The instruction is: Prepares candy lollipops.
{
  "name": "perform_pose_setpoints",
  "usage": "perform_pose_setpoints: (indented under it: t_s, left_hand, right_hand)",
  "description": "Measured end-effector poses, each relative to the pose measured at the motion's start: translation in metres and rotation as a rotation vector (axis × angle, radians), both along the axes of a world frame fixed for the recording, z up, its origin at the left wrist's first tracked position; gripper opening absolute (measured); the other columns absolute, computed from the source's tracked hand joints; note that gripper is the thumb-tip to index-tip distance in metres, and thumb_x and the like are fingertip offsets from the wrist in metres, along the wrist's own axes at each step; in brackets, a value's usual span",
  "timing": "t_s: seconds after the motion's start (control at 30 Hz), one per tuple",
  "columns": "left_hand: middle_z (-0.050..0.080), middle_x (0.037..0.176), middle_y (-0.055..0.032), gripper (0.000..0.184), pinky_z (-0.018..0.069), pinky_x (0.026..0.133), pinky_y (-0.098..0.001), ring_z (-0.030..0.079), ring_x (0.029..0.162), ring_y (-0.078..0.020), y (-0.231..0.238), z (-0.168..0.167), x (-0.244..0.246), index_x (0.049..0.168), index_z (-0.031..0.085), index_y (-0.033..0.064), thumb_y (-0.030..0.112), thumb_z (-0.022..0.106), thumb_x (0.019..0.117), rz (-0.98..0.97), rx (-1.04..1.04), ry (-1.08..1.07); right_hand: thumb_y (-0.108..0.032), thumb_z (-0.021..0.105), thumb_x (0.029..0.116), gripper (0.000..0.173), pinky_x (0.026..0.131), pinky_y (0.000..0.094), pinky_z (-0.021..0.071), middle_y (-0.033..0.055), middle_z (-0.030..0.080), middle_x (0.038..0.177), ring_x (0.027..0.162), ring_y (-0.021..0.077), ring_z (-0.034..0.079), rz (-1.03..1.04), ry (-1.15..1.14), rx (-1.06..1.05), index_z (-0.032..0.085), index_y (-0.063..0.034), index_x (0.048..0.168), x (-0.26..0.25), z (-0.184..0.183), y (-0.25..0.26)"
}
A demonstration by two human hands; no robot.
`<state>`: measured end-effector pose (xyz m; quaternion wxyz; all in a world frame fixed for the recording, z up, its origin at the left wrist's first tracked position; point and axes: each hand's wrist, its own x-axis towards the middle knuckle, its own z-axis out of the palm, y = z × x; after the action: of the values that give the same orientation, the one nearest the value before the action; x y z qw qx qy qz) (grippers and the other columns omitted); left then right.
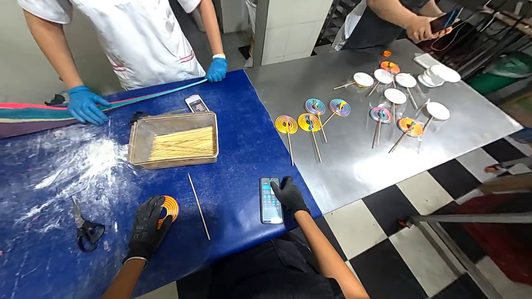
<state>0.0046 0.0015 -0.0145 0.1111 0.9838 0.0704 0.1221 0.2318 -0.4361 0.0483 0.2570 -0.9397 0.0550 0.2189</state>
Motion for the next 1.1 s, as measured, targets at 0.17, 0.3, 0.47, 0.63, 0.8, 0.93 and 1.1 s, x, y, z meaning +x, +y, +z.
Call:
perform_pose_setpoints:
  t_s: [0.17,0.3,0.47,0.63,0.8,0.93,1.1]
  left_hand:
    - [0.047,0.156,-0.0165,0.070,0.0252,0.122,-0.0566,0.037,0.149,-0.0370,-0.001,0.001,0.001,0.147,0.052,0.0034,0.050,0.039,0.0963,0.011,-0.012,0.023]
    - [0.048,0.155,-0.0164,0.070,0.0251,0.123,-0.0563,0.037,0.149,-0.0371,0.001,-0.001,0.000,0.147,0.052,0.0036,0.049,0.040,0.0963,0.007,0.001,0.009]
    - [0.048,0.156,-0.0161,0.069,0.0252,0.122,-0.0571,0.037,0.149,-0.0370,0.000,-0.001,-0.001,0.148,0.052,0.0041,0.048,0.040,0.0965,0.013,-0.007,0.016]
    - [0.048,0.156,-0.0150,0.069,0.0255,0.122,-0.0564,0.037,0.149,-0.0361,0.001,-0.004,-0.002,0.148,0.051,0.0053,0.049,0.039,0.0969,0.011,-0.006,0.000]
    - [0.049,0.154,-0.0177,0.068,0.0267,0.121,-0.0581,0.038,0.148,-0.0384,0.000,-0.001,0.000,0.146,0.053,0.0031,0.048,0.042,0.0958,-0.018,-0.011,-0.028]
    - [0.048,0.155,-0.0163,0.068,0.0250,0.123,-0.0566,0.036,0.149,-0.0368,0.004,-0.005,-0.001,0.148,0.052,0.0045,0.048,0.042,0.0962,-0.006,-0.012,-0.005]
    - [0.047,0.157,-0.0146,0.069,0.0242,0.123,-0.0558,0.035,0.150,-0.0359,0.006,-0.010,-0.002,0.149,0.051,0.0054,0.051,0.039,0.0972,0.005,-0.010,0.015]
  right_hand:
    - [-0.061,0.059,0.0956,0.073,0.080,0.0605,0.0543,0.0226,0.070,0.104,0.097,0.0402,0.070,0.022,-0.009,-0.011,0.043,-0.0071,0.143,-0.002,-0.003,-0.001]
    - [-0.060,0.065,0.0921,0.075,0.078,0.0604,0.0548,0.0221,0.070,0.102,0.095,0.0402,0.070,0.016,-0.046,-0.012,0.045,-0.0064,0.141,-0.004,-0.007,0.000]
    - [-0.057,0.066,0.0931,0.075,0.081,0.0602,0.0545,0.0223,0.070,0.102,0.095,0.0401,0.070,0.001,-0.009,0.043,0.044,-0.0070,0.144,0.000,-0.003,-0.004]
    - [-0.053,0.059,0.0990,0.065,0.078,0.0616,0.0529,0.0234,0.070,0.100,0.092,0.0413,0.069,-0.019,-0.001,0.121,0.046,-0.0096,0.145,0.001,-0.005,-0.012]
    - [-0.051,0.064,0.0970,0.068,0.083,0.0620,0.0526,0.0245,0.070,0.104,0.096,0.0416,0.069,0.017,0.049,0.159,0.044,-0.0110,0.147,0.005,-0.005,-0.018]
    - [-0.037,0.089,0.0780,0.113,0.105,0.0511,0.0500,0.0247,0.059,0.134,0.120,0.0333,0.063,0.220,0.118,0.303,0.018,-0.0028,0.159,0.000,-0.004,-0.031]
    - [-0.045,0.095,0.0645,0.142,0.113,0.0511,0.0423,0.0281,0.037,0.155,0.140,0.0387,0.045,0.366,0.084,0.189,0.001,-0.0049,0.164,-0.015,-0.015,-0.038]
